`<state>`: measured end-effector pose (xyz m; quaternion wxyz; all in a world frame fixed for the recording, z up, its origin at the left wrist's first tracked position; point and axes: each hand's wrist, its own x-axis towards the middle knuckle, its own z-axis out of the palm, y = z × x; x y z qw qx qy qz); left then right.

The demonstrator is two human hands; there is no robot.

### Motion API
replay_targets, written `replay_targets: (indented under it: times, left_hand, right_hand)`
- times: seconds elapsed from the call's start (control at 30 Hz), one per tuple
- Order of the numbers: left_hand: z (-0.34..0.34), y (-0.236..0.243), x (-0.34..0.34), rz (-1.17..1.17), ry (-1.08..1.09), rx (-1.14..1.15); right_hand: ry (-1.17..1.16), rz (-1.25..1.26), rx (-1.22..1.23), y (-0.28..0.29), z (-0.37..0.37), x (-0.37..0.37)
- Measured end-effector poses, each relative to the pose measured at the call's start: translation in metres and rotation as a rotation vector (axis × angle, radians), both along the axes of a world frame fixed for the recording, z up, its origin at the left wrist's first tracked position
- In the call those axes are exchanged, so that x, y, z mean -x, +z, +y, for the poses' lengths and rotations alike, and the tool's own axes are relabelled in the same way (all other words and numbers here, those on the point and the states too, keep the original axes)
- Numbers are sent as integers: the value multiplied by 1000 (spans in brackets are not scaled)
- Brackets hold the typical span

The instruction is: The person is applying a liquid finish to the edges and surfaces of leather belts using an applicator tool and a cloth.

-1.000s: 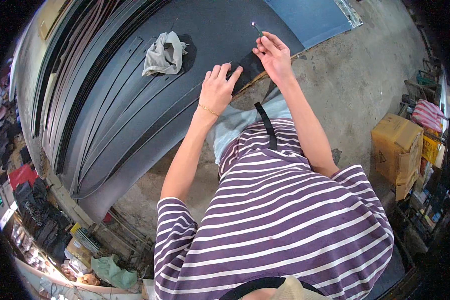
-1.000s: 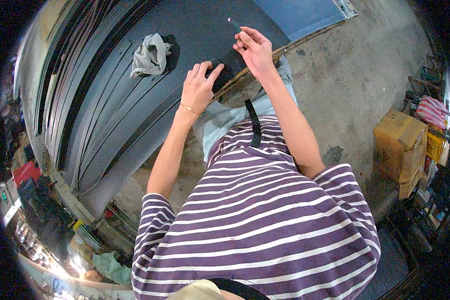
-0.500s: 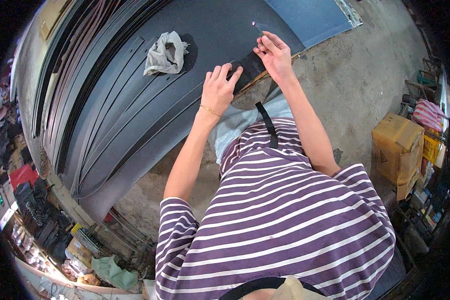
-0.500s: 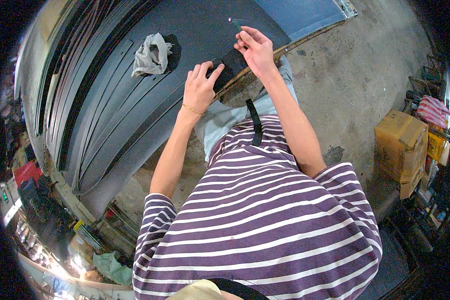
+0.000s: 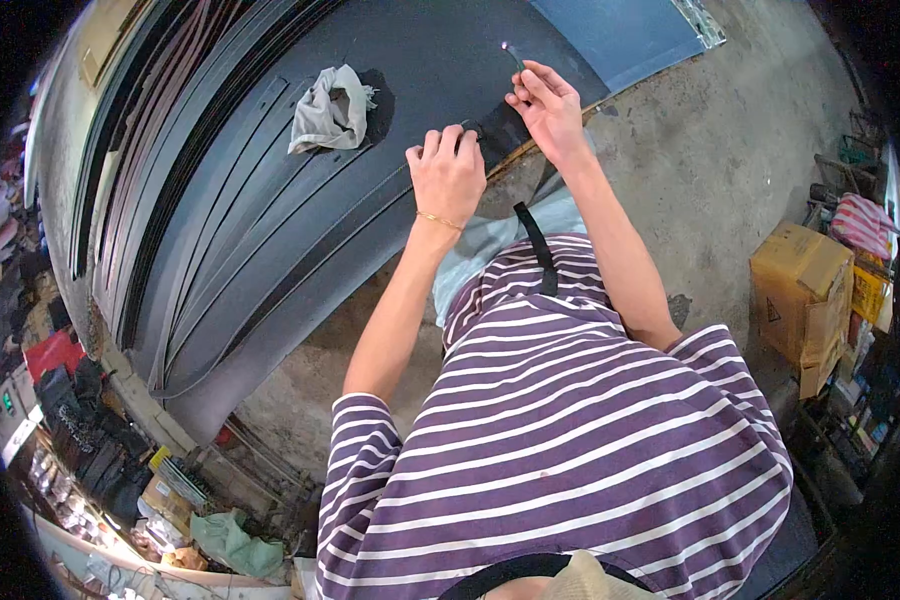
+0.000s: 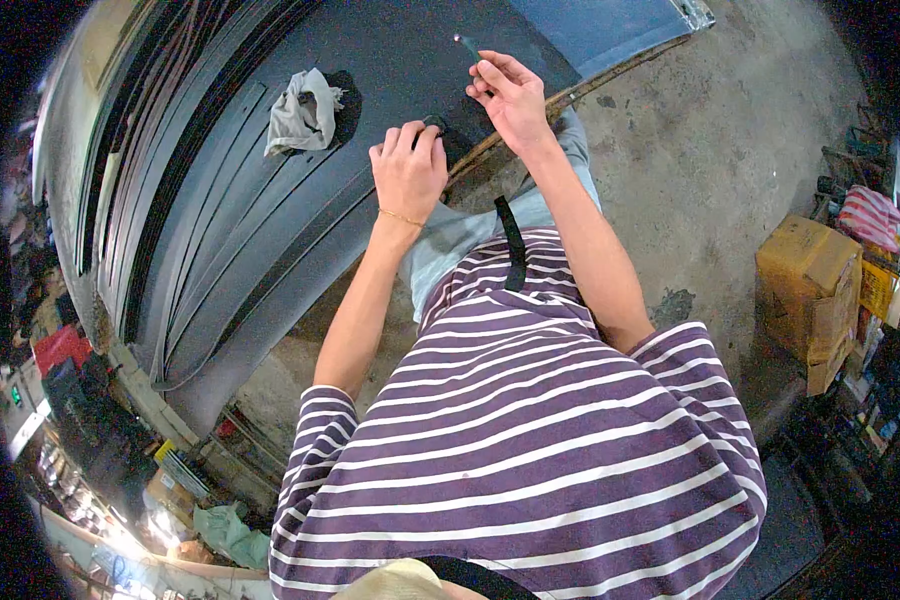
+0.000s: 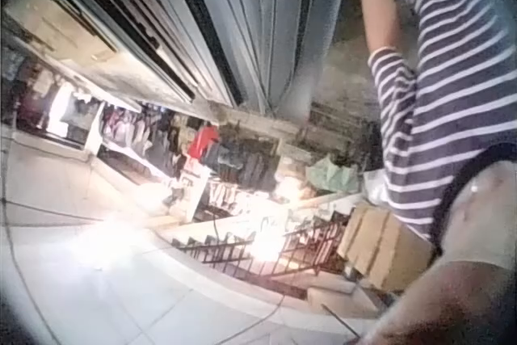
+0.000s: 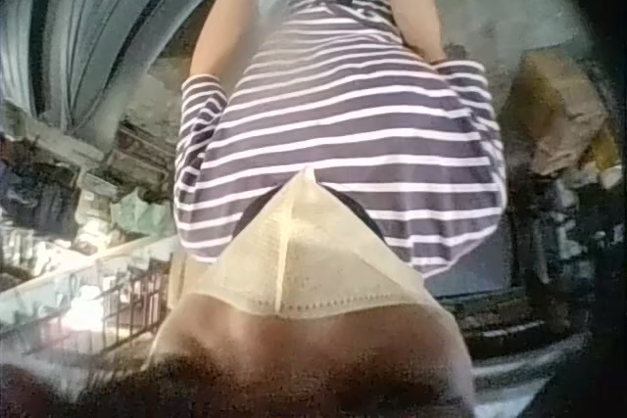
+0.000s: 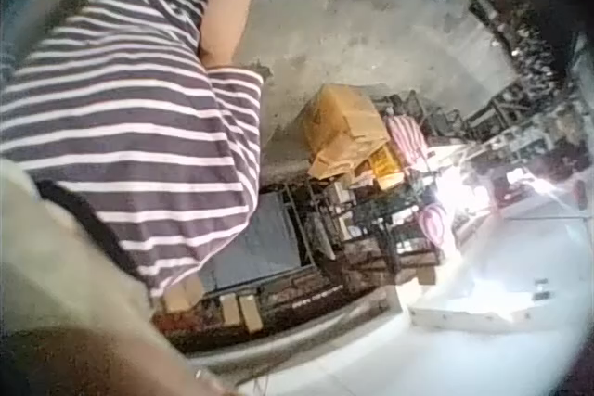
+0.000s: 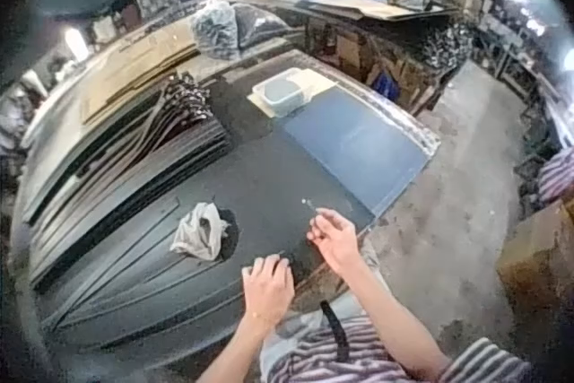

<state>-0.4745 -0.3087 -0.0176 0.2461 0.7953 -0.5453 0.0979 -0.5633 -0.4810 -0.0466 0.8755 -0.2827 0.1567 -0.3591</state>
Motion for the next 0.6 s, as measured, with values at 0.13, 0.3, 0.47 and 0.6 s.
replay_targets:
  times: [0.13, 0.3, 0.47, 0.6]
  left_hand:
    - [-10, -2, 8, -58, 115, -39]
    - [-18, -2, 12, -45, 123, -112]
    - [-19, -4, 8, -109, 48, -124]
    - [-24, 3, 10, -164, 55, -175]
  right_hand:
    - [-7, 25, -9, -2, 1, -1]
    - [3, 34, -15, -3, 0, 0]
    - [4, 20, -8, -4, 0, -1]
    - [-3, 11, -20, -6, 1, -2]
